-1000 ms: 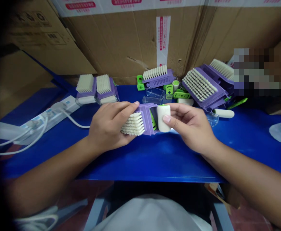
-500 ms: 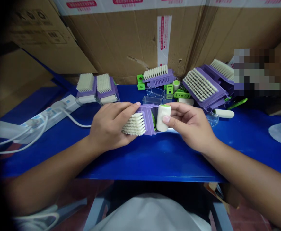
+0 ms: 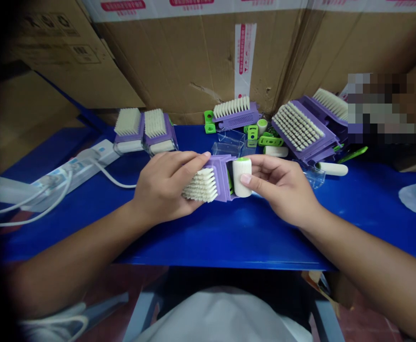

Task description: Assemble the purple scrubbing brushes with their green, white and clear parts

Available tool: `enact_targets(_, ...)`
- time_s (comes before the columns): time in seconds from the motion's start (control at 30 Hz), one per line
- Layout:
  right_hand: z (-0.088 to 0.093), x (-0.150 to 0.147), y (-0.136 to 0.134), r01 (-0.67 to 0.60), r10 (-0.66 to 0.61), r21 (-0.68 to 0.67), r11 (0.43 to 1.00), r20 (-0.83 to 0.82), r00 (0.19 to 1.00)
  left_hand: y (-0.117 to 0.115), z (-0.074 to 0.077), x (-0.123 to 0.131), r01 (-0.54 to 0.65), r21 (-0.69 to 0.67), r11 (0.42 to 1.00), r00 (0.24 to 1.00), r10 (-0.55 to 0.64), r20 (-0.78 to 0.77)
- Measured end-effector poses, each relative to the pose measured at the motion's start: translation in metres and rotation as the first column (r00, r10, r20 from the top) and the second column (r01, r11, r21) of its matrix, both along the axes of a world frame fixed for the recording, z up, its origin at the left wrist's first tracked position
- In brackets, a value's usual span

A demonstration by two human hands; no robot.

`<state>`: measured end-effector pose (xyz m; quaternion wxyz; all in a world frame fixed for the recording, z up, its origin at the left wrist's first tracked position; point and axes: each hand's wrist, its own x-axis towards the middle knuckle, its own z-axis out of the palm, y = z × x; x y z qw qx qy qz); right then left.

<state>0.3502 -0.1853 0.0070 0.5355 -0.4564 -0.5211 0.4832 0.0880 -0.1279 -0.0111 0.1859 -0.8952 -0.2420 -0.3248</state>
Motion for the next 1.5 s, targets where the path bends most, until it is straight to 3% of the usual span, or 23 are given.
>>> enact_targets(0.57, 0.0031, 0.0011, -0.0021, -0.118, 0.118, 0.000, 0.993, 0.039, 0.992, 0.0022, -0.0019, -0.0016, 0.021, 0.041, 0.999, 1.000, -0.021, -0.012)
enact_targets(0.97, -0.0007, -0.0008, -0.0002, -0.057, 0.054, -0.032, 0.998, -0.099, 0.994, 0.0001, 0.0014, 0.0006, -0.003, 0.013, 1.000, 1.000, 0.003, -0.022)
enact_targets(1.2, 0.0002, 0.0011, 0.0013, -0.100, 0.094, -0.067, 0.993, -0.094, 0.991, -0.0010, 0.0012, 0.0001, -0.002, 0.003, 1.000, 1.000, 0.002, -0.029)
enact_targets(1.5, 0.0002, 0.0037, -0.0002, -0.009, 0.008, -0.071, 0.997, -0.011, 1.000, 0.0002, -0.0006, -0.0007, -0.024, -0.033, 0.999, 0.999, 0.023, -0.029)
